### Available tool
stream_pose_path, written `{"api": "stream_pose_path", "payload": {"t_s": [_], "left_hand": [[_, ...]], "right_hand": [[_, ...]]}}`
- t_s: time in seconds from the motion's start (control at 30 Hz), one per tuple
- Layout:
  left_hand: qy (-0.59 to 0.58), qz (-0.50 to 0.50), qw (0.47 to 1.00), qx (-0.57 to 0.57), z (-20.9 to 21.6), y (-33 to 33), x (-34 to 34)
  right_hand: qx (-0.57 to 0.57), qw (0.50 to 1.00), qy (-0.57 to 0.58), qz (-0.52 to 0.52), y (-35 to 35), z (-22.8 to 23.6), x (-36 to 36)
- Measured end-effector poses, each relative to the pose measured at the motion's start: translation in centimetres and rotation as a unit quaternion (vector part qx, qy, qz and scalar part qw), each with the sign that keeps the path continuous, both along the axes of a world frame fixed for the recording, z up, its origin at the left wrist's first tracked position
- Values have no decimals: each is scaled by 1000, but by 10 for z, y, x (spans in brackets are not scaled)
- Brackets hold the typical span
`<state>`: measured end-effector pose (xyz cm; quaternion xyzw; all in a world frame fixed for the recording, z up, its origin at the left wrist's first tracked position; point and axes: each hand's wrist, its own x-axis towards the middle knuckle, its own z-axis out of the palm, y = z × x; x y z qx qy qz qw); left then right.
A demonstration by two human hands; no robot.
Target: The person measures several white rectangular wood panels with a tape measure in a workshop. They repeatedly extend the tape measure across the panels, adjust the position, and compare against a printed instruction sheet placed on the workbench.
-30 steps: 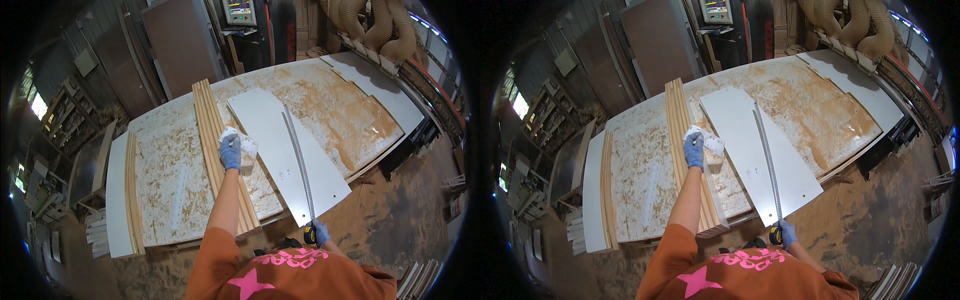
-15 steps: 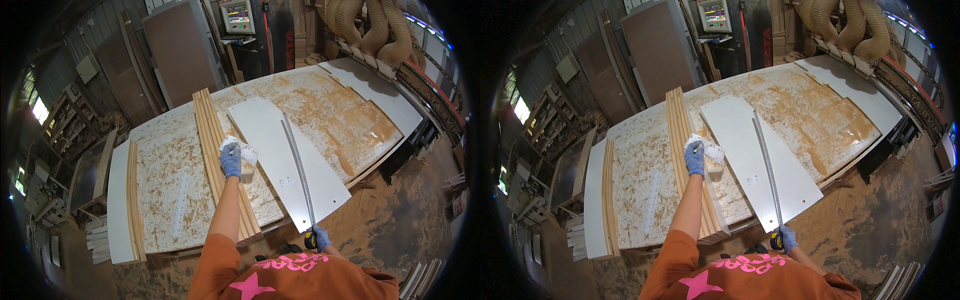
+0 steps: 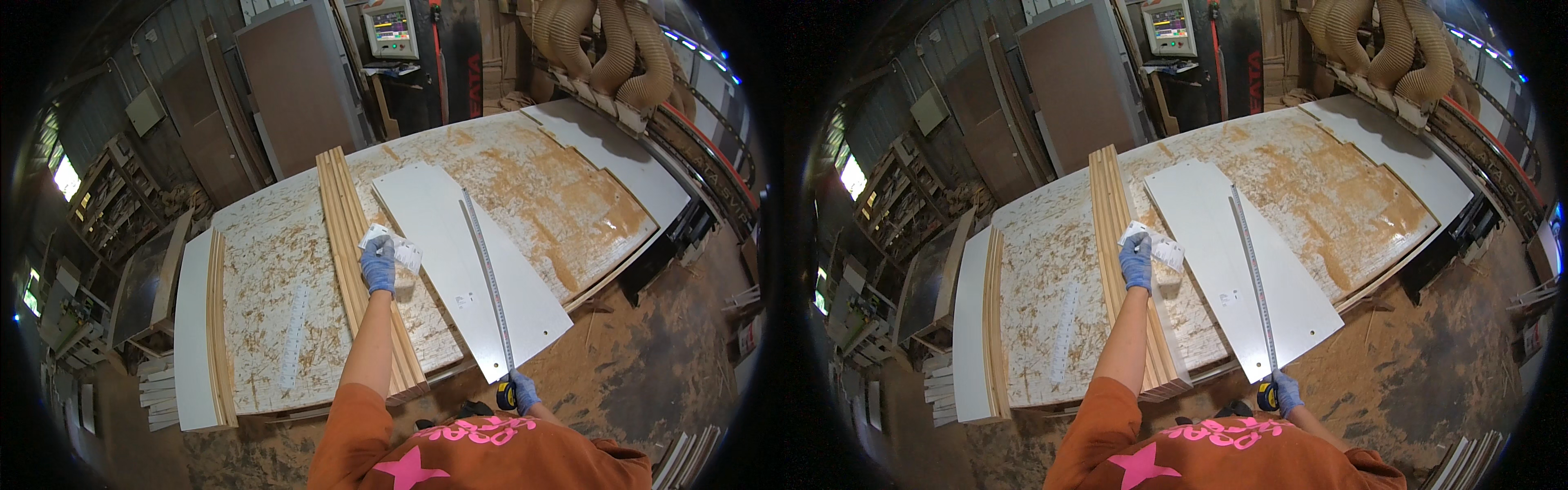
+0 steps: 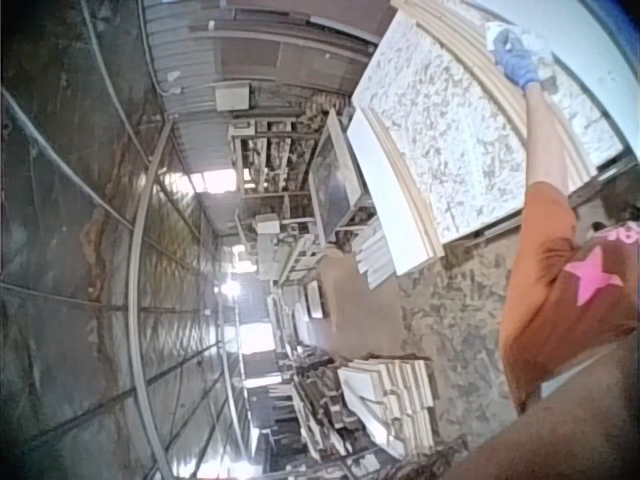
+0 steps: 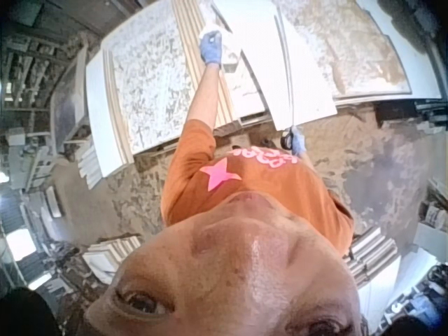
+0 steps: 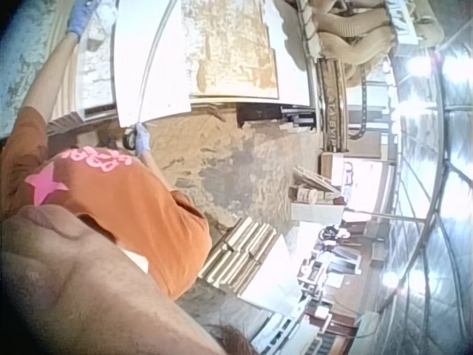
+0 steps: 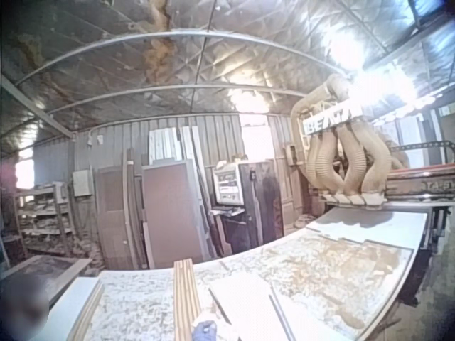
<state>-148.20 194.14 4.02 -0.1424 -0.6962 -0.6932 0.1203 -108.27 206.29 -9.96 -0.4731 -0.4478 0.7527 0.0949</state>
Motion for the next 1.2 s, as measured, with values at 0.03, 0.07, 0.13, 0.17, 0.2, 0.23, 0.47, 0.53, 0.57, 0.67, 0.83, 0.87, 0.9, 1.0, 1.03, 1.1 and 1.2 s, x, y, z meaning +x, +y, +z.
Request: {"api": "stream_pose_path", "payload": {"t_s": [0.03,0.07,0.13,0.17,0.2,0.23,0.47,0.53,0.57,0.67,0.83,0.87,0.9,1.0,1.03,1.1,1.2], "left_hand": [[1,2,1000,-5,0,0,1],[1,4,1000,-10,1,1,1],[-6,3,1000,-11,2,1,2],[-10,2,1000,-13,3,1,3],[-9,-1,1000,-3,2,1,3],[-8,-3,1000,7,2,1,2],[-4,-5,1000,8,5,2,5],[-14,6,1000,-17,6,1,6],[-20,12,999,-29,6,-1,5],[-8,19,999,-30,7,-1,6],[-8,11,1000,-17,12,1,11],[-3,9,1000,-4,11,0,9],[-3,10,1000,-5,10,-1,8],[-5,9,1000,-4,9,0,6],[-8,6,1000,-2,10,0,8],[-1,7,1000,-4,13,1,9],[24,16,1000,-11,0,-2,0]], "right_hand": [[3,1000,0,2,0,-2,1],[6,1000,1,4,1,-3,1],[4,1000,3,5,1,-2,2],[3,1000,4,7,1,-1,2],[5,1000,2,8,1,1,2],[7,1000,1,9,0,3,1],[12,1000,5,3,0,2,2],[9,1000,3,5,1,0,2],[8,1000,2,7,1,-1,1],[19,1000,11,6,-1,3,1],[12,1000,0,12,1,-1,3],[10,1000,0,16,1,-1,2],[12,1000,-1,16,0,-1,2],[15,1000,-1,10,1,-2,0],[13,1000,0,6,0,-3,1],[12,1000,11,11,0,-1,1],[9,999,15,29,-3,13,0]]}}
